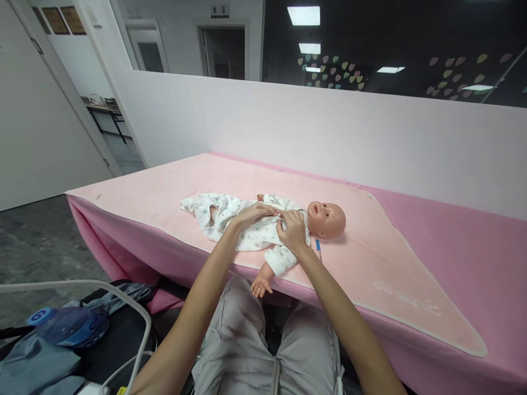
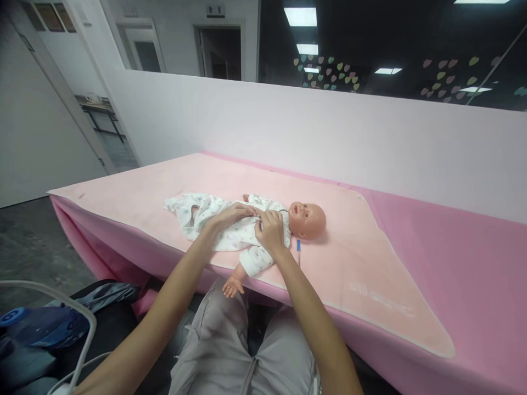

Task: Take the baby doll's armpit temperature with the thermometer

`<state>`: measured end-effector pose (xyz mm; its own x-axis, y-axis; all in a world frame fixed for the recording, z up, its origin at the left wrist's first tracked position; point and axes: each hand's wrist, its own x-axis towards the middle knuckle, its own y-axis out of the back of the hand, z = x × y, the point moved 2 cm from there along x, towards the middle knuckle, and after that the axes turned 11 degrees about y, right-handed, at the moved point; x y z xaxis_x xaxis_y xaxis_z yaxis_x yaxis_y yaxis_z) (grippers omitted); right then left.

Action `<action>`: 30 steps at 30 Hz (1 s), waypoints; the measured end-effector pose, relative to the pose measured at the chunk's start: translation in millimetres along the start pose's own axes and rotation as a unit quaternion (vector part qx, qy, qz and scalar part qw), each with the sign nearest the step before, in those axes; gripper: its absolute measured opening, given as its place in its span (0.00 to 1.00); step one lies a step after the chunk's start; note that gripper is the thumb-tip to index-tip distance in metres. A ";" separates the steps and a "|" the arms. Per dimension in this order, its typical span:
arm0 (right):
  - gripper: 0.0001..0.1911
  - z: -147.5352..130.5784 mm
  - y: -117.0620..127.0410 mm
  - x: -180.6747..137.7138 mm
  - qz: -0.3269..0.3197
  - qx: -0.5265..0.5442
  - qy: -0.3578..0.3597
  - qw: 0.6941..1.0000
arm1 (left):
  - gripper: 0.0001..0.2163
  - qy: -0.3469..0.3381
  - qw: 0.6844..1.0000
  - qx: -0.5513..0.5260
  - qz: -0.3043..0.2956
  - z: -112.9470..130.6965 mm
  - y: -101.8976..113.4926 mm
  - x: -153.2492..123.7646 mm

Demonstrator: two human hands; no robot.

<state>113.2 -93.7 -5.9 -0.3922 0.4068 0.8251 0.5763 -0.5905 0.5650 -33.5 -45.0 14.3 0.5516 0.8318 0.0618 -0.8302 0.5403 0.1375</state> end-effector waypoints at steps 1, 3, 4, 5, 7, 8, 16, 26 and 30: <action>0.13 0.5 -0.1 -0.8 0.006 -0.006 0.001 1.000 | 0.06 -0.016 1.000 0.010 -0.004 -0.3 0.6 -2.8; 0.13 1.1 -0.4 -2.4 0.020 -0.010 0.005 1.000 | 0.06 -0.043 0.999 0.032 -0.003 -1.7 0.7 -7.1; 0.13 1.4 -0.5 -3.1 0.026 -0.010 0.008 1.000 | 0.06 -0.051 0.998 0.042 0.002 -2.6 0.3 -8.6; 0.12 1.7 -0.6 -3.7 0.031 -0.009 0.009 0.999 | 0.07 -0.058 0.997 0.051 0.008 -3.4 -0.3 -9.5; 0.11 2.3 -0.8 -4.5 0.038 -0.009 0.009 0.999 | 0.09 -0.072 0.995 0.070 0.023 -4.7 -1.4 -10.0; 0.09 2.5 -0.8 -4.7 0.042 -0.010 0.008 0.999 | 0.10 -0.076 0.993 0.080 0.030 -5.5 -1.9 -9.6; 0.06 2.4 0.6 -3.9 0.068 -0.022 -0.007 0.997 | 0.09 -0.078 0.990 0.092 0.067 -11.0 -3.6 -6.1; 0.06 3.9 0.6 -3.5 0.067 -0.012 -0.025 0.997 | 0.12 -0.101 0.982 0.108 0.114 -7.2 -5.2 -8.6; 0.06 4.7 1.4 -4.0 0.067 -0.012 -0.025 0.997 | 0.17 -0.064 0.986 0.102 0.120 -6.8 -6.0 -11.0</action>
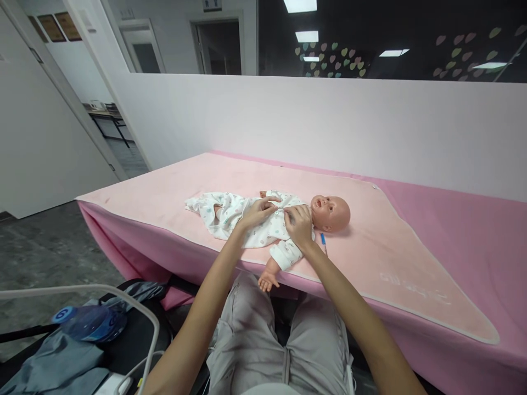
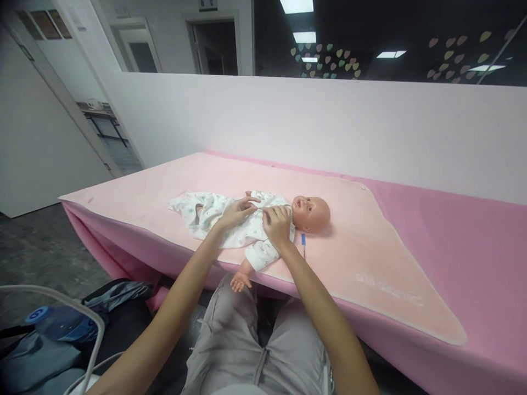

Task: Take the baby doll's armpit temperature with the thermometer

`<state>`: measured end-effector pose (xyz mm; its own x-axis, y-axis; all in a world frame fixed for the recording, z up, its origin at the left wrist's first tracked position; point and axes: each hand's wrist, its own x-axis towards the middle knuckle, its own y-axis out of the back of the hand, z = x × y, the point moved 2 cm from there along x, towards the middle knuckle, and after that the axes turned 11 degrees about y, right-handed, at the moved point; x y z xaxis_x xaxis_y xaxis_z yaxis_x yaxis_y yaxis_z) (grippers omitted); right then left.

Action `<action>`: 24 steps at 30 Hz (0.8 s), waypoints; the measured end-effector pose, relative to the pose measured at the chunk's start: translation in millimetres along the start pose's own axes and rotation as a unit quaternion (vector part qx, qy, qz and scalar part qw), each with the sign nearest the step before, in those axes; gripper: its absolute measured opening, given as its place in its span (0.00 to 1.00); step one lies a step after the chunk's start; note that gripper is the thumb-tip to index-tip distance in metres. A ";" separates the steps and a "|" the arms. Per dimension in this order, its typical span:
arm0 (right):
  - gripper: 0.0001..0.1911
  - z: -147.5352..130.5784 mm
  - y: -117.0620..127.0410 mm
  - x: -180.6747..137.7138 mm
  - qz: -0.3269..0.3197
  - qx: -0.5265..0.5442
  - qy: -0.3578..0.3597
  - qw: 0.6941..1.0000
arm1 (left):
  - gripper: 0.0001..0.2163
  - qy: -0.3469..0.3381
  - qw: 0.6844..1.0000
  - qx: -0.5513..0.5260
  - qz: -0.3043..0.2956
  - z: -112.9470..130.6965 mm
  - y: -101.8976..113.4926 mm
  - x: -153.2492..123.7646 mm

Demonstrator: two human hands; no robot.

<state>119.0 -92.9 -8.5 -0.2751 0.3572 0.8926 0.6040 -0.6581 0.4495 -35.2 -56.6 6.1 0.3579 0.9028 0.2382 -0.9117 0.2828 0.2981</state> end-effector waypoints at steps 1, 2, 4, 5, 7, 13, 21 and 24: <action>0.06 0.1 0.5 -0.1 0.000 0.001 -0.001 1.000 | 0.18 0.004 1.000 -0.009 -0.003 0.4 -0.1 -0.5; 0.06 0.1 1.0 -0.2 0.002 0.002 -0.001 1.000 | 0.18 0.005 1.000 -0.020 -0.004 0.7 -0.1 -0.8; 0.06 0.0 1.9 -0.4 0.006 0.003 -0.003 1.000 | 0.17 0.004 0.999 -0.046 -0.008 0.6 0.0 -1.0; 0.06 -0.1 2.1 -0.6 0.007 0.004 -0.004 1.000 | 0.16 0.005 0.998 -0.057 -0.014 0.3 0.0 -0.9; 0.06 -0.2 2.2 -0.9 0.006 0.004 -0.008 1.000 | 0.16 0.005 0.997 -0.076 -0.033 -0.8 -0.2 -0.6; 0.06 -1.4 3.0 -0.9 0.005 0.005 -0.004 1.000 | 0.19 0.026 0.992 -0.113 -0.044 -4.5 -0.3 0.9; 0.05 -3.4 5.0 -1.9 0.009 0.014 0.009 1.000 | 0.25 -0.016 0.992 -0.119 -0.023 -3.5 -1.6 -0.7; 0.05 -3.0 4.6 -2.5 0.010 0.014 0.003 1.000 | 0.20 -0.022 0.996 -0.081 -0.037 -0.1 -2.5 -3.3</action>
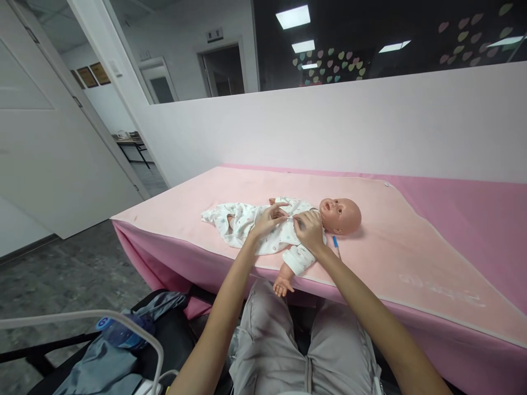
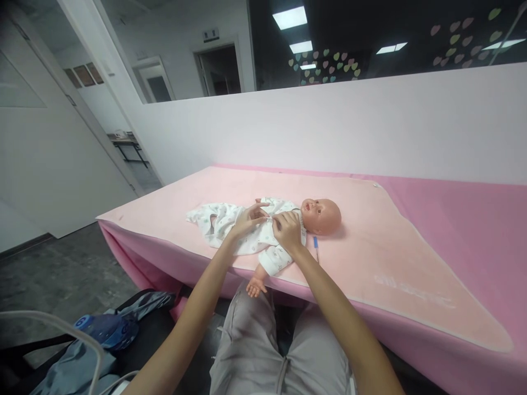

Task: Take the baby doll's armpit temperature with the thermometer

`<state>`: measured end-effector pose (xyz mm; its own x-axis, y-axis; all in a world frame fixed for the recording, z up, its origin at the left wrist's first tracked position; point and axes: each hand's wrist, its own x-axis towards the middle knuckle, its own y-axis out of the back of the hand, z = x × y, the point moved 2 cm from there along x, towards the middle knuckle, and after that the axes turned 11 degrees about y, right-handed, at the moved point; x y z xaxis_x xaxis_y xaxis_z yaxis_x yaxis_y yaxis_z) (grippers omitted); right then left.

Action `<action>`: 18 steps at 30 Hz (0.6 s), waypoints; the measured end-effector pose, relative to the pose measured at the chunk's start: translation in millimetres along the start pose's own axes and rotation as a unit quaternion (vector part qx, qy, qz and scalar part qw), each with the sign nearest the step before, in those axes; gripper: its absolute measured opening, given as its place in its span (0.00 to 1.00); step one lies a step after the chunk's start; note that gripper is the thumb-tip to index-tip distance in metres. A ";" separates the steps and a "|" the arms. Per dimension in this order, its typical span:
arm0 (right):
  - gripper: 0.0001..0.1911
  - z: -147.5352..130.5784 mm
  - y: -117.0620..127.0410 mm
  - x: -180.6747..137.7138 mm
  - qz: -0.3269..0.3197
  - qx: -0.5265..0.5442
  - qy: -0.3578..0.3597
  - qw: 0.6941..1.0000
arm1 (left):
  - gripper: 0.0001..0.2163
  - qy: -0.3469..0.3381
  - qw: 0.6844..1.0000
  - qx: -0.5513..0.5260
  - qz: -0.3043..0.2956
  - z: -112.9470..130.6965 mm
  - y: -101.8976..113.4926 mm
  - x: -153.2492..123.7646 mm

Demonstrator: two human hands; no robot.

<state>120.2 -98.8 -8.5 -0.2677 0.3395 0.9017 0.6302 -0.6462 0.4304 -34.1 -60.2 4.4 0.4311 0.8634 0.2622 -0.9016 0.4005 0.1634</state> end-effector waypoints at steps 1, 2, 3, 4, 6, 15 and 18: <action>0.05 0.2 -0.2 0.0 0.001 -0.002 -0.003 1.000 | 0.19 0.002 1.000 0.011 -0.009 1.0 -0.4 -0.7; 0.05 0.5 -0.3 0.1 0.002 -0.003 -0.006 1.000 | 0.18 0.003 1.000 0.018 -0.018 1.8 -0.6 -1.2; 0.05 0.7 -0.5 0.3 0.003 -0.005 -0.008 1.000 | 0.19 0.002 0.999 0.024 -0.026 2.3 -0.6 -1.6; 0.05 0.8 -0.6 0.4 0.003 -0.006 -0.010 1.000 | 0.20 0.002 0.999 0.027 -0.034 2.3 -0.4 -1.7; 0.05 0.8 -0.8 0.7 0.003 -0.008 -0.011 1.000 | 0.22 0.001 0.999 0.031 -0.044 0.8 0.3 -1.4; 0.05 0.7 -0.5 0.2 0.003 -0.005 -0.012 1.000 | 0.20 -0.008 0.999 0.036 -0.023 -6.5 2.0 1.2; 0.05 0.6 -0.6 0.4 0.003 -0.001 -0.012 1.000 | 0.20 -0.006 0.999 0.032 -0.019 -5.5 1.3 1.0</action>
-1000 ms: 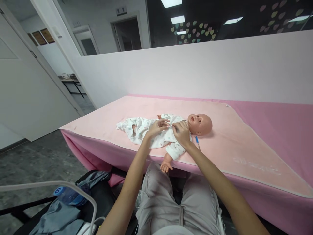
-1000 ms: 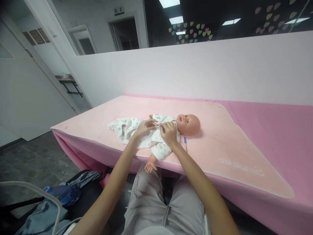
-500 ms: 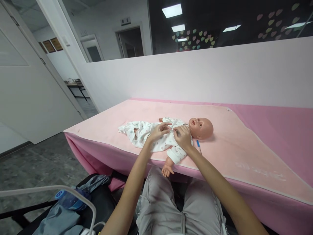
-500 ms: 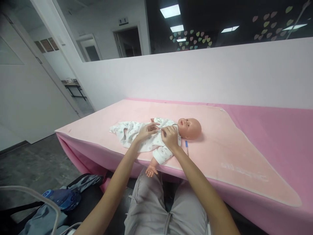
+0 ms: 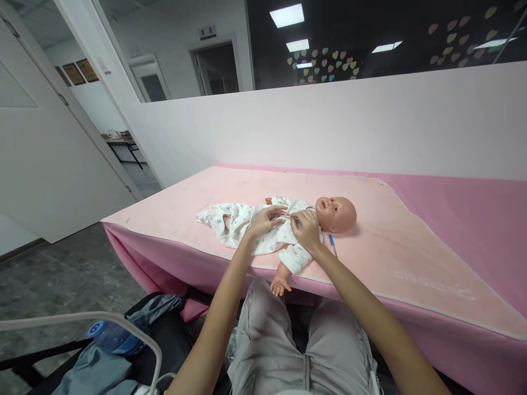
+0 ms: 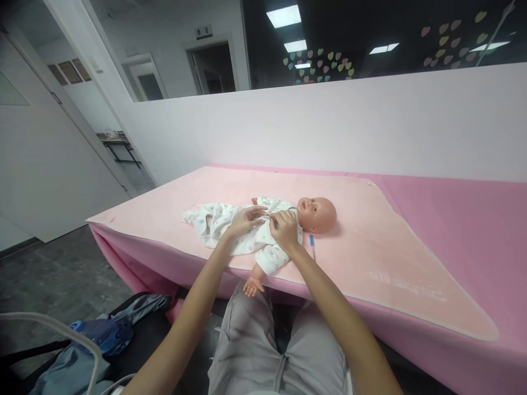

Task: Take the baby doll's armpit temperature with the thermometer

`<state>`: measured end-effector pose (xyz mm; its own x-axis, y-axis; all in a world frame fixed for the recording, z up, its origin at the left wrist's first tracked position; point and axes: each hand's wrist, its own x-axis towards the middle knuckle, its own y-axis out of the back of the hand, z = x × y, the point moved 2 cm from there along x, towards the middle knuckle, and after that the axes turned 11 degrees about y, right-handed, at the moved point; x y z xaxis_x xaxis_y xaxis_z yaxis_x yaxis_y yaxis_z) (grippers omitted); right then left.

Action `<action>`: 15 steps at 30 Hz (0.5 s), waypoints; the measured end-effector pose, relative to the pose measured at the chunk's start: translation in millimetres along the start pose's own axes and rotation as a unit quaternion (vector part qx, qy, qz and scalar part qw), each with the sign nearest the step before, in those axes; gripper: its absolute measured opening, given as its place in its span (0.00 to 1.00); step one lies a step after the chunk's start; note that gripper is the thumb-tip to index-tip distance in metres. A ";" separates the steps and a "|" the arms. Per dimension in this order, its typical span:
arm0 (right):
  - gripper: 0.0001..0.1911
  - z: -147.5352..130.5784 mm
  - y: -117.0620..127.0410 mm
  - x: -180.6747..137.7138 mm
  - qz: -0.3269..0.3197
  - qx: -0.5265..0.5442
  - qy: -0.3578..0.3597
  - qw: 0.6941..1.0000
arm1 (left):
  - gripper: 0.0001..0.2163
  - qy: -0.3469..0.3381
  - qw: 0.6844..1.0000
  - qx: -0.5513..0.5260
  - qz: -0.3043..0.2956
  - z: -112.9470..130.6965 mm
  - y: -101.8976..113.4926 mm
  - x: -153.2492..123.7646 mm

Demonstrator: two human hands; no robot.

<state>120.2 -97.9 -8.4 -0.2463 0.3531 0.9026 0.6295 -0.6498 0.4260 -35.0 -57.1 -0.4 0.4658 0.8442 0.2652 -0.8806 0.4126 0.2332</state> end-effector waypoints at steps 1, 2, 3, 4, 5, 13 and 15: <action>0.05 0.0 0.0 0.1 0.000 0.002 0.000 1.000 | 0.20 0.002 1.000 -0.001 0.001 0.5 -0.2 -0.1; 0.05 0.0 0.0 0.1 0.000 0.003 -0.001 1.000 | 0.20 0.004 1.000 -0.001 0.000 0.9 -0.5 -0.2; 0.06 0.0 0.0 0.2 0.001 0.004 -0.001 1.000 | 0.20 0.006 1.000 -0.002 0.000 1.3 -0.7 -0.3; 0.06 0.1 -0.1 0.2 0.001 0.005 -0.001 1.000 | 0.19 0.009 1.000 -0.004 -0.001 1.7 -0.9 -0.4; 0.06 0.1 -0.2 0.1 0.001 0.006 -0.001 1.000 | 0.19 0.012 1.000 -0.006 0.000 1.9 -0.9 -0.5; 0.06 0.4 -1.2 -0.6 0.000 0.009 0.001 1.000 | 0.19 0.031 0.999 -0.011 0.011 1.5 -0.4 1.1; 0.06 0.2 -1.0 -0.7 0.000 0.008 0.002 1.000 | 0.19 0.030 0.999 -0.011 0.011 1.2 -0.3 1.2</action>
<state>119.8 -97.4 -9.4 -0.2499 0.3497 0.9029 0.6411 -0.6391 0.4249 -34.0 -56.6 1.0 0.4413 0.8719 0.2124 -0.8922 0.4009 0.2080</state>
